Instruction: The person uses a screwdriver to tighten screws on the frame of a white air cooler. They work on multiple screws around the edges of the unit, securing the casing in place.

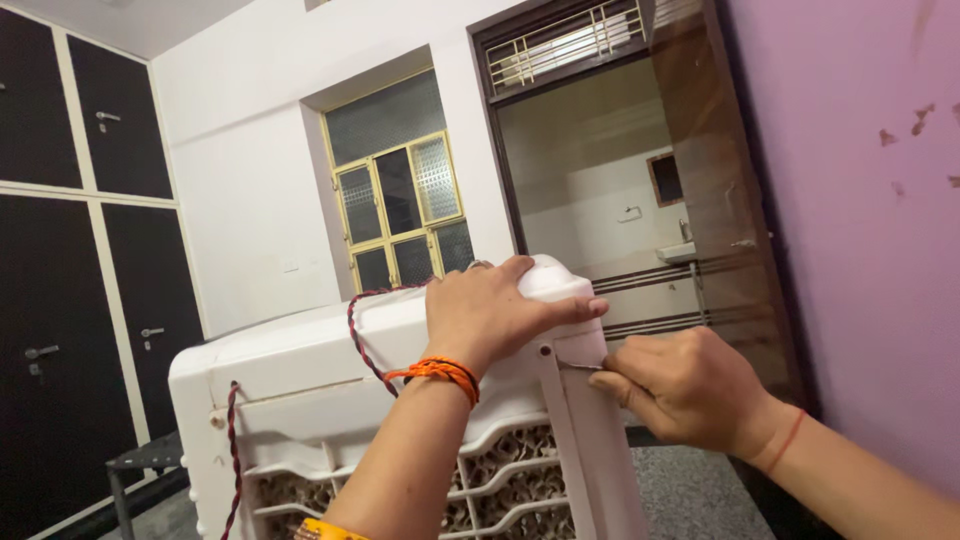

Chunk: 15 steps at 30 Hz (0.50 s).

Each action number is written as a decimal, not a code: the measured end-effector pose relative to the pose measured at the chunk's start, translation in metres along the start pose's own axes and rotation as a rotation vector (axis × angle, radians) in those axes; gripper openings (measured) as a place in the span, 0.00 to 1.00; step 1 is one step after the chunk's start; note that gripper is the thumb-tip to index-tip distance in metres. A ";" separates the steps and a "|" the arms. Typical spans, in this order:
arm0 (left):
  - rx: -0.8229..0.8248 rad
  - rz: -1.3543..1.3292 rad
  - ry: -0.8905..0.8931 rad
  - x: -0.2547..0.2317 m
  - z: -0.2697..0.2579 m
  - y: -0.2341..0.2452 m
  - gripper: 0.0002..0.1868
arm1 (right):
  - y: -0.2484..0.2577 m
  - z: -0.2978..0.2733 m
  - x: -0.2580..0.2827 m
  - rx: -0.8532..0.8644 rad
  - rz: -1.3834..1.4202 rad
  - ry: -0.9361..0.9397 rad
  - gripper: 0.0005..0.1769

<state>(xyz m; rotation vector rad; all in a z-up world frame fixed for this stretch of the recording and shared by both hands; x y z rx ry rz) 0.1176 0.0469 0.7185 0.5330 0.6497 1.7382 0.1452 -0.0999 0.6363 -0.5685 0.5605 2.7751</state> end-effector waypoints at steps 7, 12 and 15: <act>-0.032 -0.001 0.014 -0.001 0.000 0.001 0.63 | 0.005 -0.001 -0.004 -0.098 -0.035 0.133 0.15; -0.077 -0.003 0.003 -0.003 -0.001 0.001 0.60 | 0.000 -0.009 -0.010 -0.191 -0.068 0.107 0.17; -0.053 0.001 0.039 0.001 0.001 -0.004 0.60 | -0.002 -0.009 -0.012 -0.205 -0.033 0.055 0.16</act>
Point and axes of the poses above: each hand's wrist, its own z-axis towards the middle knuckle, its own y-axis out of the back of the hand, x = y × z, the point moved 9 cm from there along z, towards the middle knuckle, and after that the axes turned 2 degrees about -z, right-handed, at the moved point
